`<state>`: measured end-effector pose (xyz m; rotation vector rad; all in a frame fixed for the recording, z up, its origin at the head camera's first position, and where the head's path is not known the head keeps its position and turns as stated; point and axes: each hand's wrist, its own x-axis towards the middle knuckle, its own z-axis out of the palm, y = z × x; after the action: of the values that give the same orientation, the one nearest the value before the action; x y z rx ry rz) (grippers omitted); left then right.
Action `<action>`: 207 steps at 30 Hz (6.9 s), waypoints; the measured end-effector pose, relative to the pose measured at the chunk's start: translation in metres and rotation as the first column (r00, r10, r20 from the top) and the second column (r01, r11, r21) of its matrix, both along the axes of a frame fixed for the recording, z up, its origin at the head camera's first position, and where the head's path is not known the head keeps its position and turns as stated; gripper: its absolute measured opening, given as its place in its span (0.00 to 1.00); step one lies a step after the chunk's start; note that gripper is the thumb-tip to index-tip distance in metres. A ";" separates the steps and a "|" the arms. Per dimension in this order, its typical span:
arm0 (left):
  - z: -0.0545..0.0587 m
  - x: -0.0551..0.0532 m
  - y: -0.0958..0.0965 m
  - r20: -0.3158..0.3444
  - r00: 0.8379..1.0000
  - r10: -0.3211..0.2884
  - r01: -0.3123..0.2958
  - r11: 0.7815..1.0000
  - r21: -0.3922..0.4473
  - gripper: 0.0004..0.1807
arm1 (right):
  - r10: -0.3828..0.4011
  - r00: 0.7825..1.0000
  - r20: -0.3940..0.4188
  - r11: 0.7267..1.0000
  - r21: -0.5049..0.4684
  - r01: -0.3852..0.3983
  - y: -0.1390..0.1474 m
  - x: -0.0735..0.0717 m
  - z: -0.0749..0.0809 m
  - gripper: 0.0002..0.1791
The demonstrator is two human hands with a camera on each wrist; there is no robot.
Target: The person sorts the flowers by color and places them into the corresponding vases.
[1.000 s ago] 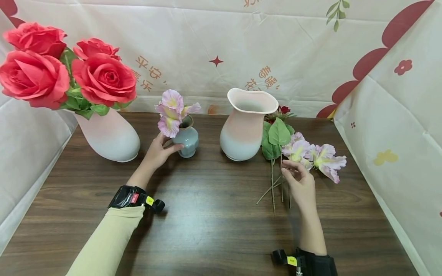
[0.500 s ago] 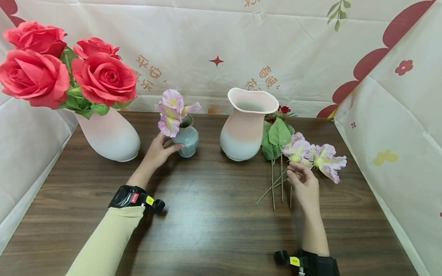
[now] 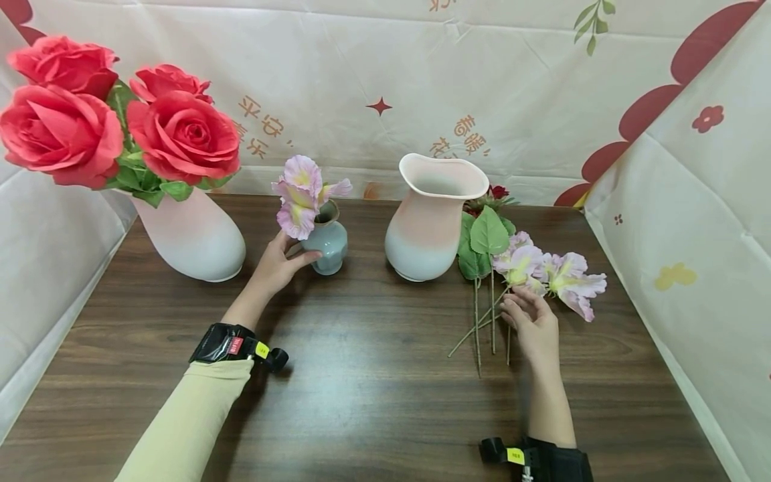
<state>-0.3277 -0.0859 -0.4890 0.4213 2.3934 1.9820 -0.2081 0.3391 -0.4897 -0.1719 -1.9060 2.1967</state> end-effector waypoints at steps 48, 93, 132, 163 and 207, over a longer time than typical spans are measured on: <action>0.003 0.003 0.000 0.023 1.000 0.003 -0.004 1.000 0.012 0.38 | -0.107 0.982 0.157 0.972 -0.189 0.136 0.001 -0.001 0.001 0.13; -0.001 0.001 0.001 0.023 1.000 0.017 -0.017 1.000 0.010 0.37 | -0.462 0.752 -0.471 0.887 -0.251 0.388 -0.025 0.005 0.049 0.12; 0.008 0.004 0.004 0.035 0.999 -0.001 0.000 0.999 0.035 0.37 | -0.097 0.794 -0.600 0.990 -0.137 0.018 -0.179 -0.035 0.119 0.14; -0.002 0.002 0.001 -0.013 1.000 0.016 -0.016 1.000 0.018 0.37 | 0.005 0.736 -0.677 0.979 0.154 0.135 -0.248 -0.085 0.137 0.06; -0.003 0.002 0.000 0.012 1.000 0.010 -0.011 0.999 0.041 0.37 | 0.110 0.849 -0.517 0.868 0.467 0.172 -0.255 -0.100 0.109 0.12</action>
<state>-0.3253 -0.0857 -0.4919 0.3978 2.3569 2.0355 -0.3076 0.0840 -0.3811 0.4468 -2.0126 1.4291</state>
